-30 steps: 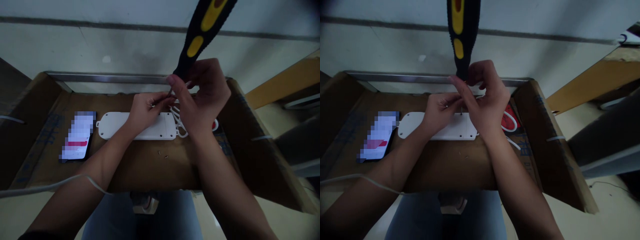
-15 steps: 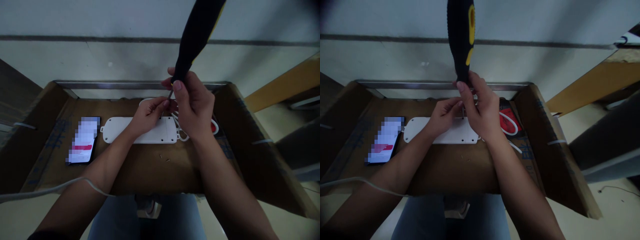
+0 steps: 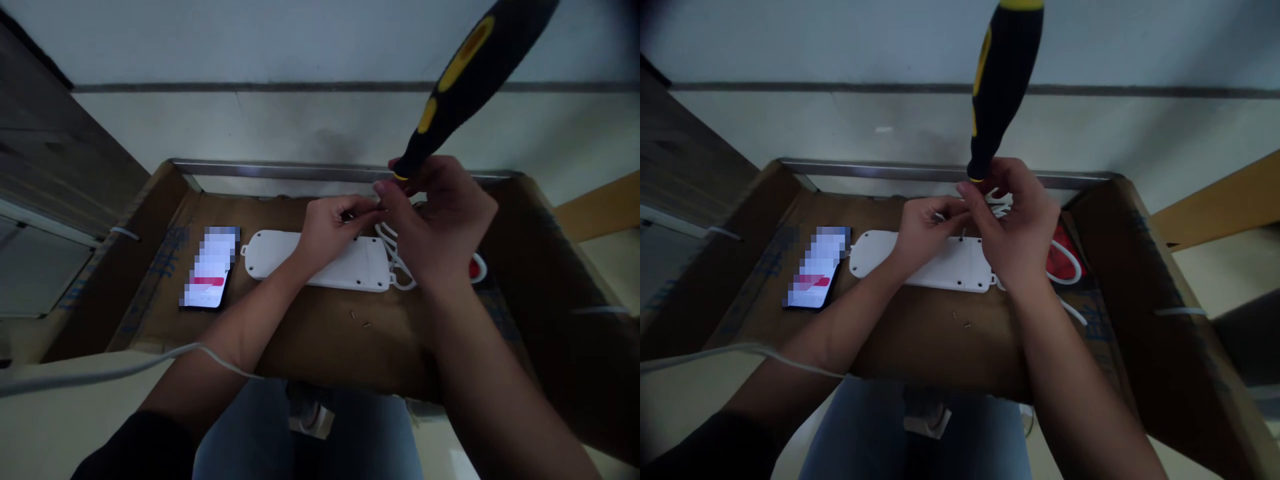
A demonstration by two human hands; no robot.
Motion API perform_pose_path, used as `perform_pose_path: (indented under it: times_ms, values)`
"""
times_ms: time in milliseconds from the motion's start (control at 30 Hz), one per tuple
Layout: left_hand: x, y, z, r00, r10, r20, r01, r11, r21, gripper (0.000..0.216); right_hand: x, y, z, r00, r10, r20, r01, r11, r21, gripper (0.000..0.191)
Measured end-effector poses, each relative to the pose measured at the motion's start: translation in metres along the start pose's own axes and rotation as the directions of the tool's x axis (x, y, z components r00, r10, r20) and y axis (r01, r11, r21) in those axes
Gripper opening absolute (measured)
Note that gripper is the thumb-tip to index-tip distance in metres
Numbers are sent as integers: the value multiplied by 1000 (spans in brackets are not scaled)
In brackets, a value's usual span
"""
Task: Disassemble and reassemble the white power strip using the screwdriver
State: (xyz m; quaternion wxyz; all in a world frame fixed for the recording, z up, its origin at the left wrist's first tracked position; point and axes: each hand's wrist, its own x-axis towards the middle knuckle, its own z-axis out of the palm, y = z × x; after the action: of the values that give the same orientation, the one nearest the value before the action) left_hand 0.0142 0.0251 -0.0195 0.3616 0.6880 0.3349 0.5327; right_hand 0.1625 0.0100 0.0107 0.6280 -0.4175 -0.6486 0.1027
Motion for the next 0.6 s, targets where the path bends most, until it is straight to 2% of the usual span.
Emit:
perform_pose_path:
  times_ms: [67,200,267,367,433,600]
  values:
    - [1,2,-3,998,-9,55,10,1000,-20,30,1,2,-2,1000,28,3,-28,999,24,26]
    - [5,10,-16,966,-34,255,48,998,-50,20,3,6,-4,998,60,-6,-59,994,91,46]
    - [7,13,-21,956,-52,290,70,996,-55,20,4,6,-5,998,59,33,-63,991,116,49]
    - [7,13,-24,967,-76,245,86,996,-30,17,3,2,-5,995,18,96,-28,994,106,50]
    - [6,12,-23,978,-98,186,101,995,-8,16,3,0,-5,996,-21,88,14,997,78,49]
    - [6,7,-15,995,-80,67,81,997,-8,30,4,0,-5,999,-19,36,18,1000,9,20]
